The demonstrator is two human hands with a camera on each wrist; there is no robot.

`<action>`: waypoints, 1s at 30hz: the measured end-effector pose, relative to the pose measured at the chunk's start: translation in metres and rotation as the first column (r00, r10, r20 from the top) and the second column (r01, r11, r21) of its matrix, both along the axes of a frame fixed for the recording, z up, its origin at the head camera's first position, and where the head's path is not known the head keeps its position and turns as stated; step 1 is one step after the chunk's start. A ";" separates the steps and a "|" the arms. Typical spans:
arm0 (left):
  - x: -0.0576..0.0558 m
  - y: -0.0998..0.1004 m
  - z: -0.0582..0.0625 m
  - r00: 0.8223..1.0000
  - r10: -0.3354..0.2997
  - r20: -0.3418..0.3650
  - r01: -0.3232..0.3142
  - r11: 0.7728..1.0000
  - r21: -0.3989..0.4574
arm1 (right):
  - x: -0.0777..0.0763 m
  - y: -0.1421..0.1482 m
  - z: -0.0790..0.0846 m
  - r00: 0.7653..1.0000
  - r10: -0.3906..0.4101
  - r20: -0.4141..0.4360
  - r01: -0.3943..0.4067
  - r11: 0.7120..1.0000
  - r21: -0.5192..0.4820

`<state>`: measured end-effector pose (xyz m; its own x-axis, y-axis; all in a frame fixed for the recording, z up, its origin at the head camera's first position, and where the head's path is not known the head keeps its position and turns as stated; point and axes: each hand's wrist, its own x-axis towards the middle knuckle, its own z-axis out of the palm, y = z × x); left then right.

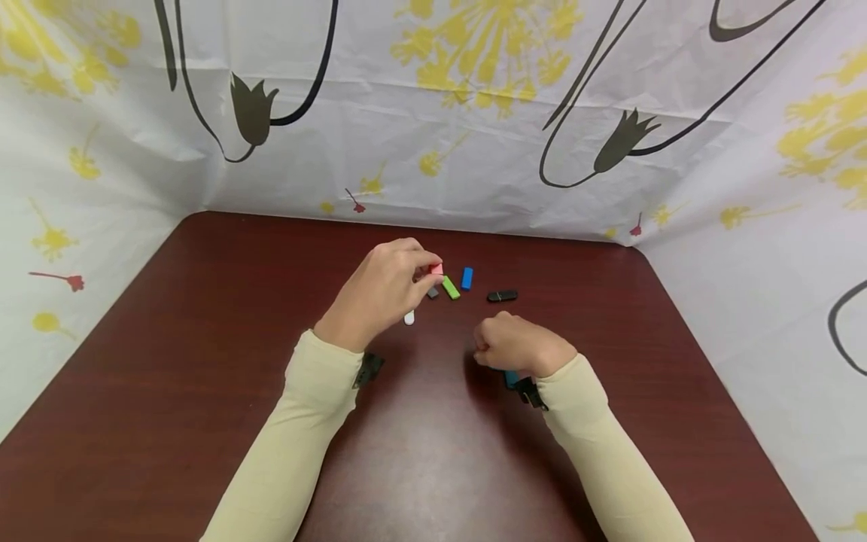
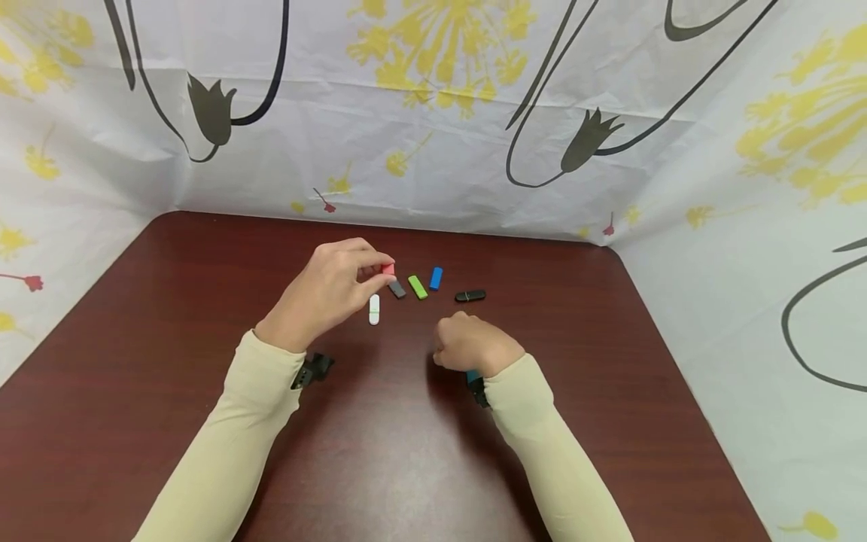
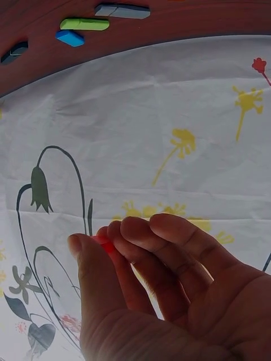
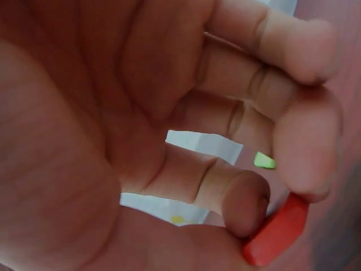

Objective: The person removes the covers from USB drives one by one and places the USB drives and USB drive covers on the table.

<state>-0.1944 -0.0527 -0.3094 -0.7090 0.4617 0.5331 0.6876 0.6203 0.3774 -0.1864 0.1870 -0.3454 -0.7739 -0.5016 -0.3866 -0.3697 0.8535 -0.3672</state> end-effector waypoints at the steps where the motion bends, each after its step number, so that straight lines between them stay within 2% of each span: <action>1: 0.000 0.000 0.000 1.000 0.001 0.004 -0.001 1.000 -0.001 | 0.000 -0.002 -0.002 1.000 -0.002 0.005 0.002 1.000 0.007; 5: 0.001 0.001 -0.001 1.000 0.002 0.010 -0.002 1.000 0.001 | -0.007 -0.005 -0.020 1.000 0.008 0.015 -0.008 0.999 0.046; 8: 0.003 0.001 -0.002 1.000 0.000 0.015 0.000 1.000 0.002 | -0.019 0.001 -0.051 0.998 0.058 -0.005 -0.057 0.995 0.077; 12: 0.005 0.000 -0.005 1.000 0.000 0.020 0.000 1.000 0.005 | -0.028 0.003 -0.080 0.999 0.051 0.017 -0.053 0.993 0.109; 14: 0.005 0.001 -0.005 1.000 0.001 0.019 -0.001 1.000 0.007 | -0.025 -0.003 -0.077 0.998 -0.002 0.058 -0.005 0.992 0.126; 17: 0.004 0.001 -0.005 1.000 -0.004 0.017 0.003 1.000 0.010 | -0.025 -0.006 -0.081 0.998 -0.033 0.054 0.024 0.986 0.164; 22: 0.004 0.003 -0.003 1.000 -0.012 0.017 0.012 1.000 0.012 | -0.031 -0.002 -0.095 0.999 -0.016 0.029 0.011 0.984 0.176; 25: 0.003 0.004 -0.002 1.000 -0.013 0.015 0.013 1.000 0.013 | -0.030 -0.002 -0.091 1.000 -0.003 0.025 -0.001 0.986 0.167; 28: 0.002 0.004 -0.002 1.000 -0.015 0.011 0.015 1.000 0.018 | -0.017 -0.011 -0.066 0.999 -0.014 0.042 0.006 0.985 0.172; 30: 0.001 0.004 -0.002 1.000 -0.016 0.008 0.016 1.000 0.021 | -0.007 -0.017 -0.042 0.998 -0.024 0.060 0.014 0.987 0.161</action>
<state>-0.1931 -0.0489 -0.3116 -0.7061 0.4617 0.5369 0.6942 0.6012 0.3959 -0.1932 0.1696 -0.3871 -0.7548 -0.4147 -0.5081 -0.3339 0.9098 -0.2466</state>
